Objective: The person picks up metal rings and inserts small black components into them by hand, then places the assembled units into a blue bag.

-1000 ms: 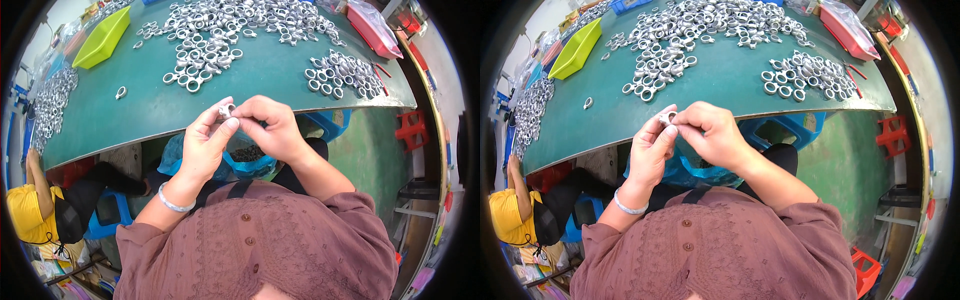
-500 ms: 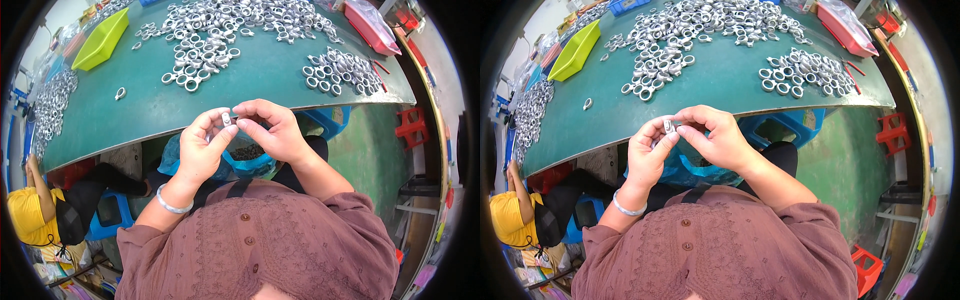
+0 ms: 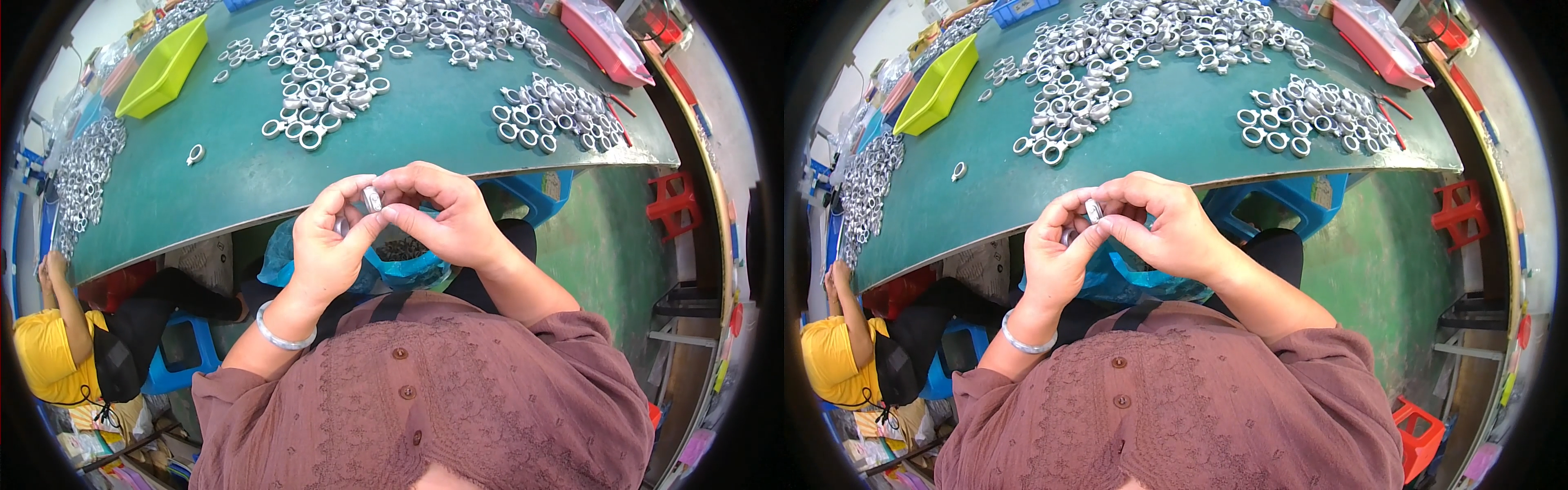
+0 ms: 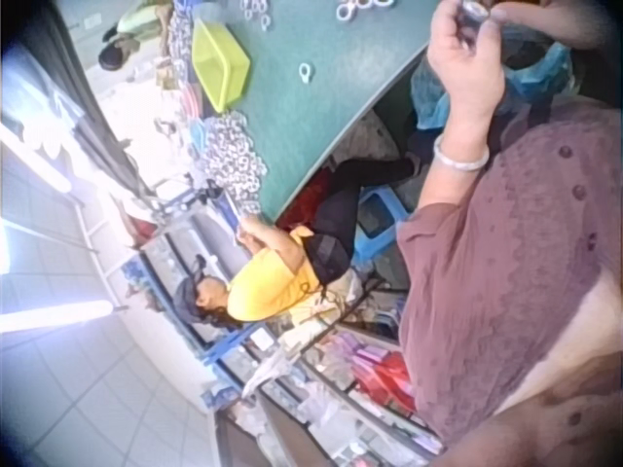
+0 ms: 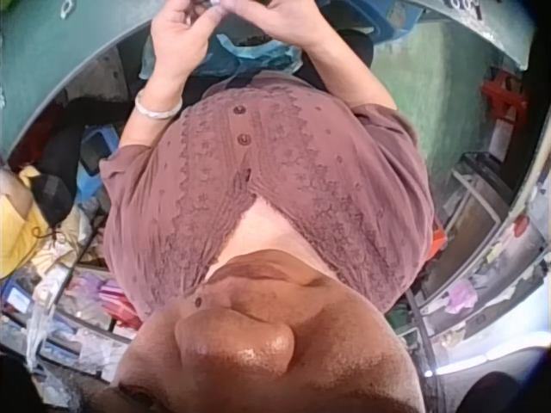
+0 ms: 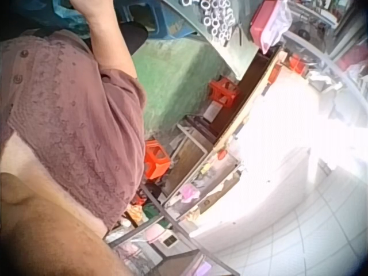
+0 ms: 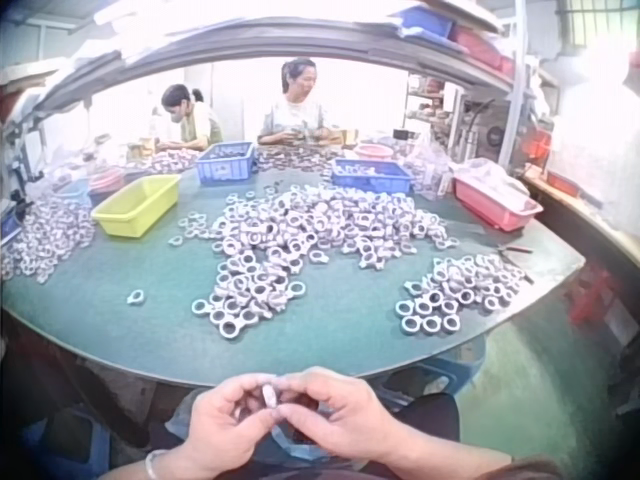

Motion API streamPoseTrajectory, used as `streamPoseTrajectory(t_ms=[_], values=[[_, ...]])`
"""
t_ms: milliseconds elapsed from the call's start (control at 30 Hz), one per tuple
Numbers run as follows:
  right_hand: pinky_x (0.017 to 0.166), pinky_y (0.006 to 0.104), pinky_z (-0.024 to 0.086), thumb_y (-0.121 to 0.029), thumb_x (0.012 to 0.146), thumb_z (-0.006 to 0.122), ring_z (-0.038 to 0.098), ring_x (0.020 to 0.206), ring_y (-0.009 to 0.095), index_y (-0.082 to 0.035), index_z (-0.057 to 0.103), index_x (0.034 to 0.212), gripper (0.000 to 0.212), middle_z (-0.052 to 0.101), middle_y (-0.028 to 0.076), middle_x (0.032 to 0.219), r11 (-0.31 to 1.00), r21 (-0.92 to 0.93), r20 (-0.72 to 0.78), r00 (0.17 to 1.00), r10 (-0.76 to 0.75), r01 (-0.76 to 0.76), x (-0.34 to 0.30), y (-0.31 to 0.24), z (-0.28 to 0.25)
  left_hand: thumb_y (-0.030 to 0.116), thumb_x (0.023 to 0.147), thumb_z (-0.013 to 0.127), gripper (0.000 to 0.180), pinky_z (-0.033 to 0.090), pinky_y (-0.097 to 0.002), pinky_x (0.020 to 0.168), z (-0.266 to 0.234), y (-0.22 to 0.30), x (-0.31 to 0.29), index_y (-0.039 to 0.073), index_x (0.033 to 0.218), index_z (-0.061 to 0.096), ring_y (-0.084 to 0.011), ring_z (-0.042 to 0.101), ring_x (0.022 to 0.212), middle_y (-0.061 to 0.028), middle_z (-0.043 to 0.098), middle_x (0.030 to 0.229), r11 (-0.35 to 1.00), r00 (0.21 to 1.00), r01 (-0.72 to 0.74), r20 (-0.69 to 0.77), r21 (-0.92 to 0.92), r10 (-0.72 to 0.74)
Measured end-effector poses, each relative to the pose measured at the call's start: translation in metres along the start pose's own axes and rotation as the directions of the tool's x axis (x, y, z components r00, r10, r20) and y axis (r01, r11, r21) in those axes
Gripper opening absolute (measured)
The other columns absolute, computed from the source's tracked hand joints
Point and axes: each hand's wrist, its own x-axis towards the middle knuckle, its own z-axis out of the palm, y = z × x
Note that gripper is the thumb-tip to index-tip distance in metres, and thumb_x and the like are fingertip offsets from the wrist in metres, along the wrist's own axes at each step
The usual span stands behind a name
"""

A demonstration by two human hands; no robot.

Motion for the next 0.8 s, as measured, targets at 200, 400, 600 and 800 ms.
streamPoseTrajectory(t_ms=[200, 400, 600, 800], values=[[0.060, 0.0211, 0.044, 0.002, 0.075, 0.062, 0.054, 0.068, 0.009, -0.002, 0.061, 0.099, 0.024, 0.057, 0.004, 0.079, 0.999, -0.003, 0.007, 0.999, -0.032, 0.032, -0.001, 0.000, 0.000, -0.002, 0.074, 0.064, 0.033, 0.034, -0.0141, 0.052, -0.001, -0.004, -0.001, 0.001, 0.106, 0.057, 0.0000, 0.040, 0.059, 0.0039, 0.054, 0.084, 0.999, 1.000, -0.013, -0.003, -0.030, 0.013], [0.065, 0.0218, 0.046, 0.001, 0.077, 0.061, 0.056, 0.072, 0.008, 0.000, 0.059, 0.098, 0.021, 0.060, 0.004, 0.082, 0.998, 0.037, 0.016, 0.999, 0.050, -0.051, -0.003, -0.001, 0.000, -0.002, 0.072, 0.067, 0.033, 0.037, -0.0148, 0.057, -0.003, -0.002, -0.001, 0.001, 0.104, 0.056, -0.0021, 0.045, 0.065, 0.0012, 0.053, 0.085, 0.974, 0.993, -0.109, -0.022, 0.196, 0.115], [0.072, 0.0221, 0.047, 0.001, 0.082, 0.057, 0.057, 0.081, 0.008, 0.003, 0.058, 0.098, 0.016, 0.062, 0.005, 0.089, 0.922, 0.302, 0.041, 0.970, 0.240, -0.241, -0.004, -0.001, 0.000, 0.000, 0.074, 0.068, 0.033, 0.039, -0.0146, 0.060, -0.002, 0.002, -0.001, 0.000, 0.104, 0.055, -0.0025, 0.048, 0.071, 0.0014, 0.053, 0.085, 0.917, 0.979, -0.193, 0.003, 0.348, 0.204], [0.073, 0.0218, 0.047, 0.001, 0.083, 0.055, 0.057, 0.081, 0.008, 0.003, 0.058, 0.099, 0.016, 0.062, 0.005, 0.089, 0.902, 0.338, 0.047, 0.962, 0.268, -0.268, -0.003, -0.001, -0.002, -0.003, 0.073, 0.067, 0.043, 0.040, -0.0140, 0.061, -0.001, 0.005, -0.003, -0.001, 0.112, 0.050, -0.0026, 0.049, 0.072, -0.0013, 0.056, 0.090, 1.000, 0.999, 0.001, 0.032, 0.025, -0.002]])
